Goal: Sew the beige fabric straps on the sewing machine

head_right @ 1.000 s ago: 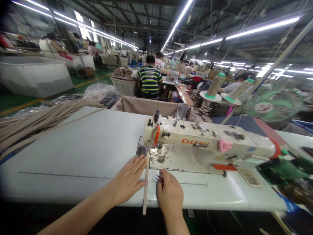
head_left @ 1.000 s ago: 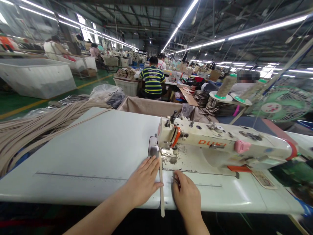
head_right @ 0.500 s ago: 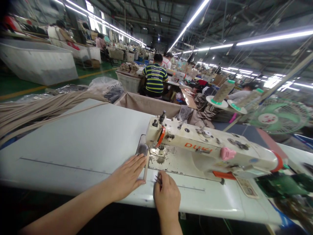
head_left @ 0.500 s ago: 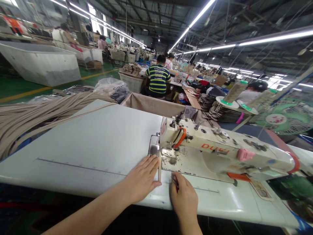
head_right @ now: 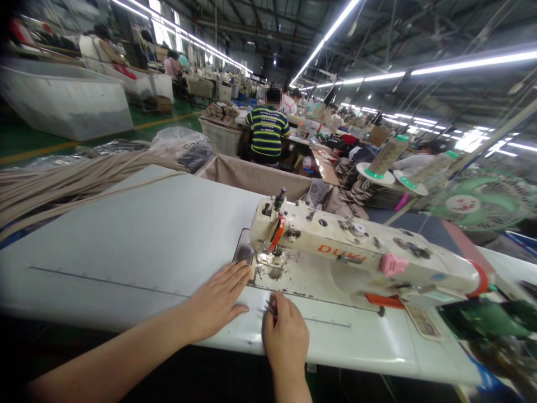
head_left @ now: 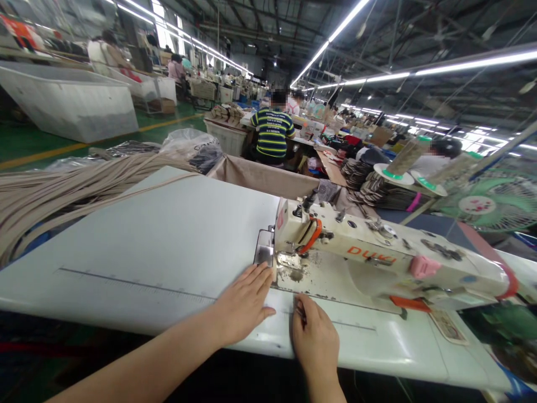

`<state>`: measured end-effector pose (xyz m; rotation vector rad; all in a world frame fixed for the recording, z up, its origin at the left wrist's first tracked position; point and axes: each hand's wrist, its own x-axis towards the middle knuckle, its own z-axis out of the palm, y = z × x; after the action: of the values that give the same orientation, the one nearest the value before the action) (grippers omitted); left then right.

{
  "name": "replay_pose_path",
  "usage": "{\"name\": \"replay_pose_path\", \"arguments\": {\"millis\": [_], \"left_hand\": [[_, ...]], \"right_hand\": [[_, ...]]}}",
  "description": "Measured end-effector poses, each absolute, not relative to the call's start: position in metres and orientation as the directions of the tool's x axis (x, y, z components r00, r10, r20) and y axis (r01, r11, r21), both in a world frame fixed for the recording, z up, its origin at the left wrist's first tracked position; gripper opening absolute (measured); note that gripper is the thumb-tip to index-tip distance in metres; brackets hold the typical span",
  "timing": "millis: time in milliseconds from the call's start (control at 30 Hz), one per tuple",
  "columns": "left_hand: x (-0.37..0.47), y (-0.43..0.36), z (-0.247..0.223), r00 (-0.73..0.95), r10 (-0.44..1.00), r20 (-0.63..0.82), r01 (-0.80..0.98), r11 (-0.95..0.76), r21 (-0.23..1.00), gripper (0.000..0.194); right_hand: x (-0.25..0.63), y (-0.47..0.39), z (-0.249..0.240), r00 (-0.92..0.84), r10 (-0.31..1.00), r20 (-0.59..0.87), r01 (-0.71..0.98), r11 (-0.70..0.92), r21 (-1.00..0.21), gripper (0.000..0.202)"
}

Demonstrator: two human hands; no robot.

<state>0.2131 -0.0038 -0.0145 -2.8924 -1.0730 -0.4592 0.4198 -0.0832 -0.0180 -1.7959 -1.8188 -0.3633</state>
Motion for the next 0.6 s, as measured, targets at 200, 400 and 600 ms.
{"name": "replay_pose_path", "arguments": {"millis": [200,400,600], "left_hand": [[0.213,0.011,-0.014,0.737,0.601,0.308,0.609,-0.789,0.082,0.067],[0.214,0.03,-0.013,0.729,0.605,0.321,0.607,-0.788,0.107,0.06],[0.216,0.042,-0.007,0.73,0.632,0.262,0.614,-0.774,0.157,0.054]], "right_hand": [[0.419,-0.082,-0.017,0.042,0.822,0.567,0.981,0.074,-0.178,0.026],[0.418,-0.082,-0.016,0.024,0.811,0.585,0.984,0.083,-0.156,0.025],[0.418,-0.083,-0.017,0.026,0.807,0.591,0.987,0.073,-0.142,0.024]]}}
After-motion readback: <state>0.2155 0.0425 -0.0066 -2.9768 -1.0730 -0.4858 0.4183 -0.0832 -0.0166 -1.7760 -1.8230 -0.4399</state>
